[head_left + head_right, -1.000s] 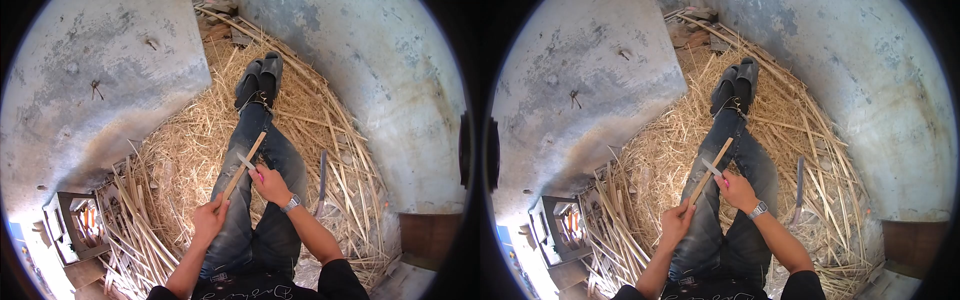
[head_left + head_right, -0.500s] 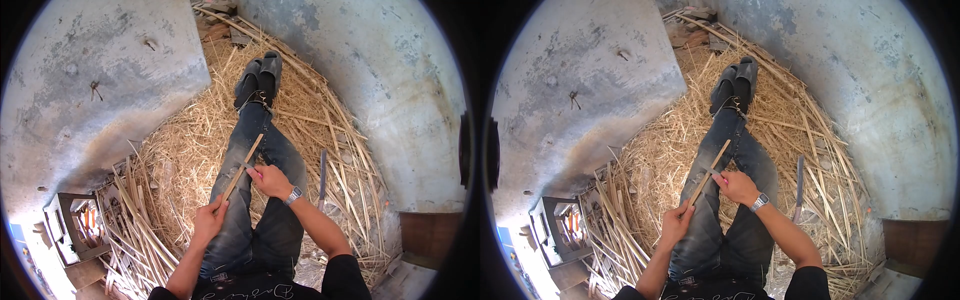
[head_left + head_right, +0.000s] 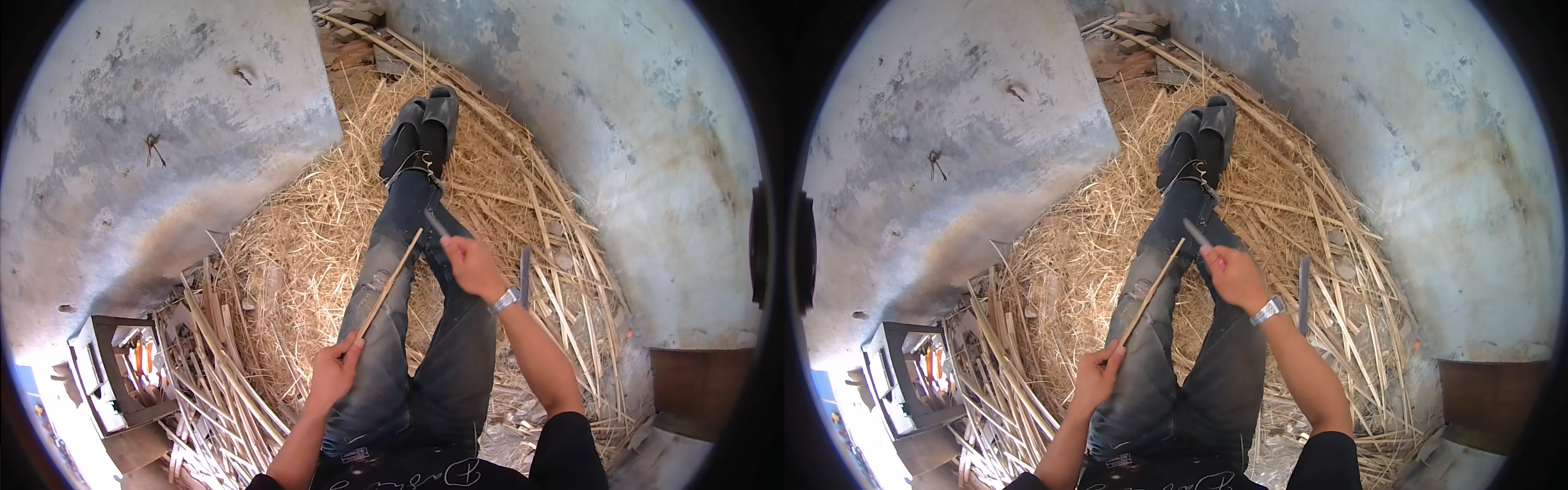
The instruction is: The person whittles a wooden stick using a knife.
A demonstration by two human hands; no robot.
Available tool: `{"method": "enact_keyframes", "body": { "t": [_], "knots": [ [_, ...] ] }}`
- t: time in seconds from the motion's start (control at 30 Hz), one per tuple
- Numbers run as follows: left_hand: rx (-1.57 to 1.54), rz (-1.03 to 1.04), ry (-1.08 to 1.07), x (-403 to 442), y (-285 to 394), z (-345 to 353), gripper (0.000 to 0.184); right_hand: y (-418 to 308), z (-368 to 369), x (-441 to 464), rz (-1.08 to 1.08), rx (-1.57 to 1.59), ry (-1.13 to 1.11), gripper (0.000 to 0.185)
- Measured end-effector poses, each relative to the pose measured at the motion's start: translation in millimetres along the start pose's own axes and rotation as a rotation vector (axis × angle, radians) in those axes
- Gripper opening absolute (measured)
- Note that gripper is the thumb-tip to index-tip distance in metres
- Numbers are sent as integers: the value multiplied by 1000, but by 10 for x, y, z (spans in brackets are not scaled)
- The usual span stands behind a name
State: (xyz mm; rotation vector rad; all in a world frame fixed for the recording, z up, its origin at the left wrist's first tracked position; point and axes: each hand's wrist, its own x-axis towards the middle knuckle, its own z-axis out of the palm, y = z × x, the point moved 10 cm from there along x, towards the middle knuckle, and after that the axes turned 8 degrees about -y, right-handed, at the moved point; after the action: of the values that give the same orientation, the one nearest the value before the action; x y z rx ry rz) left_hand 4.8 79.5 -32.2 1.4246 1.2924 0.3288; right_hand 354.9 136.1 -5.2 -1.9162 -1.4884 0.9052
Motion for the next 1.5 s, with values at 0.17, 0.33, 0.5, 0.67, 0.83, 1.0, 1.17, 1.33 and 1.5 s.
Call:
{"method": "enact_keyframes", "body": {
  "t": [0.17, 0.33, 0.5, 0.67, 0.83, 1.0, 1.17, 1.33, 1.5],
  "knots": [
    [-44, -48, -60, 49, -122, -55, 43, -309, 752, -306, -58, -72, -254, 52],
    [-26, -157, -97, 10, -60, -35, 43, -380, 930, -346, -52, -93, -311, 58],
    [-75, -64, -39, 13, -62, -32, 43, -393, 910, -315, -51, -163, -368, 59],
    [-20, -47, -54, -10, -42, -10, 42, -23, 431, 27, 67, -304, -146, 57],
    [17, -141, -75, 24, 40, -6, 40, -91, 364, 115, 16, -317, -71, 56],
    [-65, -107, -145, 44, -107, -32, 38, -387, 823, -214, -104, -273, -318, 55],
    [-84, -66, -137, 47, -62, -31, 38, -45, 329, 135, -24, -359, -148, 57],
    [-36, 26, -64, 96, 36, -20, 47, -365, 600, -75, -86, -321, -250, 58],
    [-121, -90, -184, 61, -108, -27, 48, -117, 508, 133, -30, -204, -161, 57]
  ]
}}
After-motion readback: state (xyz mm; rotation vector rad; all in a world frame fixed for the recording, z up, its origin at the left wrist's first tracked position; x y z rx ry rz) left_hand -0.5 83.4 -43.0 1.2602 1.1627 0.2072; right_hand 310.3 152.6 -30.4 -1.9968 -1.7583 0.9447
